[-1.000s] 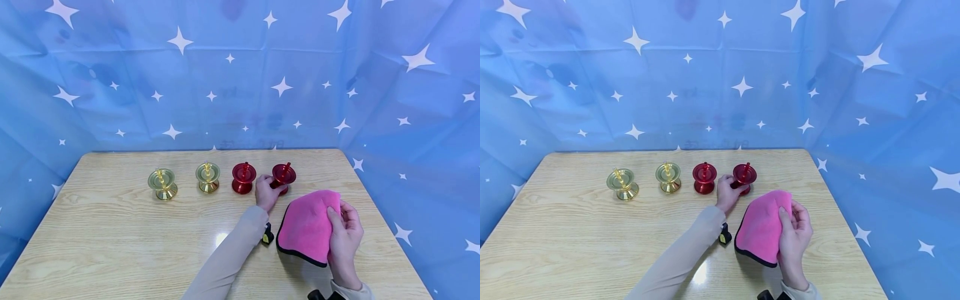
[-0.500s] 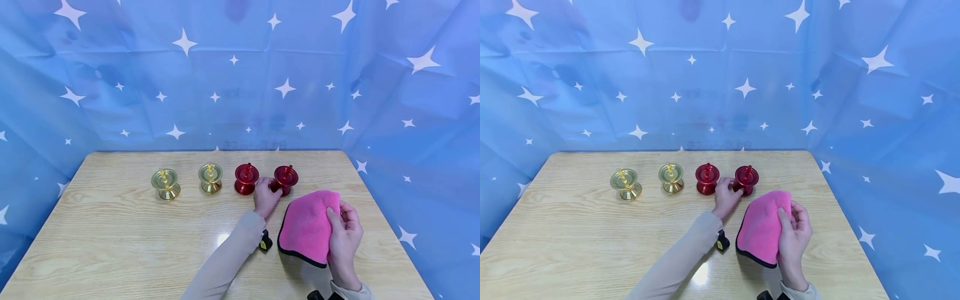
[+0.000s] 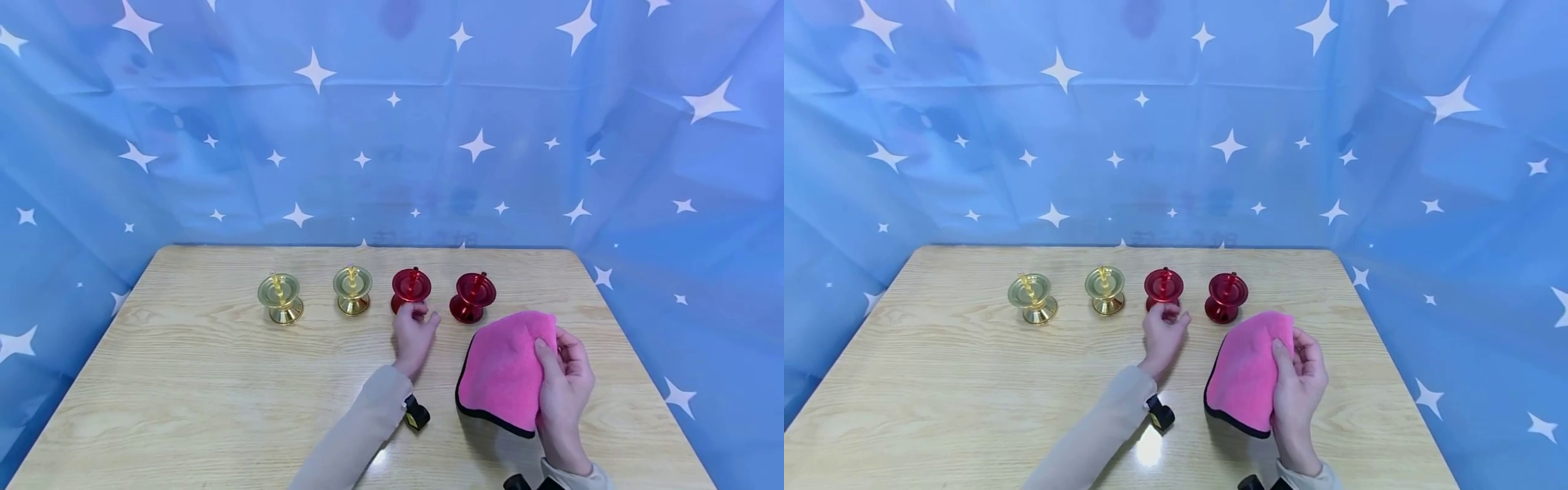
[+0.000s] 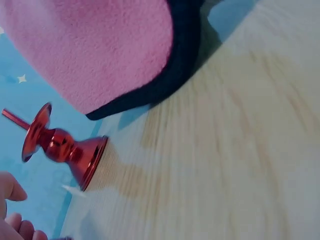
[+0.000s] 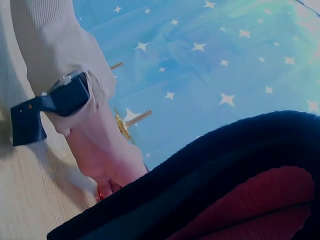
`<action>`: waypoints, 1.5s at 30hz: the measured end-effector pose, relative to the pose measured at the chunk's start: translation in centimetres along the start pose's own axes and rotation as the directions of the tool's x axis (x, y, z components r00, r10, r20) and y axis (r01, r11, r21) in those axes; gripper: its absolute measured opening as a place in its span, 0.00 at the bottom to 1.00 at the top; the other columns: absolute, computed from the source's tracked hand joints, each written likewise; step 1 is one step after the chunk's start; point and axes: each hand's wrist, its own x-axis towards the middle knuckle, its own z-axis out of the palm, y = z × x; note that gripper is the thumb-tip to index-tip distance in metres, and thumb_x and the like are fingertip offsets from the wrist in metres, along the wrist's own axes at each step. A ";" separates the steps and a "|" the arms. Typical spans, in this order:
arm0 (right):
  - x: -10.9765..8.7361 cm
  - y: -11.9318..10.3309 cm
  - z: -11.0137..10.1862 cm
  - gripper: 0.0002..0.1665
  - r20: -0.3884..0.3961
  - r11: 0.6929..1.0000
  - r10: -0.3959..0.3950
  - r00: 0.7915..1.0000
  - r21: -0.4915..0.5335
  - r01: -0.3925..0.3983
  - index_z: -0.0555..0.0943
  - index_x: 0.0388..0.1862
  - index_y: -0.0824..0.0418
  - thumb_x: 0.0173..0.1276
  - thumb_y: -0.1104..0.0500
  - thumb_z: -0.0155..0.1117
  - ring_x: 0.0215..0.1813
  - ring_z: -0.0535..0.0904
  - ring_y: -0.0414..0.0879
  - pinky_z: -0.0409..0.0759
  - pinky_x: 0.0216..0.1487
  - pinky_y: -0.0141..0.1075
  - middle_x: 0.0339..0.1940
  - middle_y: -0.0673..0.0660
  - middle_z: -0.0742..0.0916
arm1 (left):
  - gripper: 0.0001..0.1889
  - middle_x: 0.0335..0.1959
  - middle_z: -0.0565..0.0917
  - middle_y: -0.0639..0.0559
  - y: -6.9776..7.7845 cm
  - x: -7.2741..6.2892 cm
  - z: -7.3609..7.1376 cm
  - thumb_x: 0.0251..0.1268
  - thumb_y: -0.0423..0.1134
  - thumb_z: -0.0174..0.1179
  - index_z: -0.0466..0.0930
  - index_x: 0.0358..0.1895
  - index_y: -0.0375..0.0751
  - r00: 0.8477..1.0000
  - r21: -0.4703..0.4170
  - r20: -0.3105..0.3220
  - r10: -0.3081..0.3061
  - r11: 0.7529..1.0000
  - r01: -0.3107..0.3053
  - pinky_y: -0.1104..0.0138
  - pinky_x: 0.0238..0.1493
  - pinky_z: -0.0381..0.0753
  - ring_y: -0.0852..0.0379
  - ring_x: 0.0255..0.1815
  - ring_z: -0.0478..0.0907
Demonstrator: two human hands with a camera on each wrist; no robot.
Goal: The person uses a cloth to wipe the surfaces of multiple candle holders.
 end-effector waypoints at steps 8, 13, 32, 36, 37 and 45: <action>0.1 0.1 0.3 0.11 0.023 1.000 -0.010 1.000 0.012 0.010 0.79 0.43 0.67 0.62 0.74 0.58 0.31 0.81 0.39 0.77 0.30 0.25 0.32 0.55 0.83 | 0.16 0.31 0.76 0.48 -0.5 1.3 -1.8 0.41 0.29 0.67 0.71 0.36 0.35 0.993 0.047 -0.103 -0.064 0.997 0.069 0.65 0.36 0.74 0.54 0.33 0.74; 0.1 0.2 0.4 0.10 0.030 1.000 -0.002 1.000 0.010 0.002 0.79 0.43 0.67 0.62 0.73 0.58 0.31 0.81 0.39 0.78 0.30 0.25 0.33 0.55 0.83 | 0.23 0.36 0.76 0.49 -0.8 2.1 -2.4 0.40 0.34 0.70 0.72 0.43 0.37 0.988 0.090 -0.095 -0.124 0.987 0.133 0.64 0.38 0.73 0.55 0.36 0.73; 0.0 0.3 0.4 0.10 0.034 1.000 -0.001 0.999 -0.007 0.001 0.79 0.43 0.66 0.63 0.73 0.58 0.29 0.80 0.39 0.77 0.27 0.25 0.32 0.54 0.83 | 0.21 0.41 0.77 0.45 -2.0 3.5 -2.6 0.40 0.35 0.72 0.79 0.42 0.34 0.998 0.318 -0.005 -0.057 0.946 0.056 0.58 0.51 0.71 0.48 0.48 0.71; 0.0 0.3 0.3 0.10 0.033 1.000 0.005 0.999 -0.023 -0.004 0.79 0.43 0.66 0.63 0.72 0.58 0.29 0.80 0.39 0.77 0.28 0.25 0.32 0.54 0.83 | 0.19 0.40 0.77 0.46 -2.2 3.7 -2.6 0.40 0.35 0.72 0.80 0.41 0.35 0.999 0.317 -0.004 -0.036 0.948 0.035 0.58 0.51 0.70 0.48 0.47 0.71; 0.0 0.3 0.3 0.10 0.033 1.000 0.004 0.999 -0.027 -0.003 0.79 0.43 0.66 0.63 0.72 0.58 0.29 0.80 0.39 0.77 0.28 0.25 0.32 0.54 0.83 | 0.19 0.40 0.77 0.46 -2.3 3.7 -2.6 0.40 0.34 0.72 0.80 0.40 0.35 1.000 0.313 -0.005 -0.022 0.949 0.022 0.57 0.51 0.70 0.48 0.47 0.71; 0.0 0.3 0.3 0.10 0.027 1.000 -0.004 1.000 -0.023 0.005 0.80 0.42 0.66 0.63 0.73 0.58 0.29 0.80 0.38 0.77 0.28 0.25 0.32 0.54 0.83 | 0.16 0.35 0.77 0.47 -2.8 3.7 -2.5 0.39 0.37 0.72 0.83 0.34 0.34 0.991 0.280 -0.032 0.130 0.953 -0.116 0.58 0.46 0.70 0.48 0.41 0.72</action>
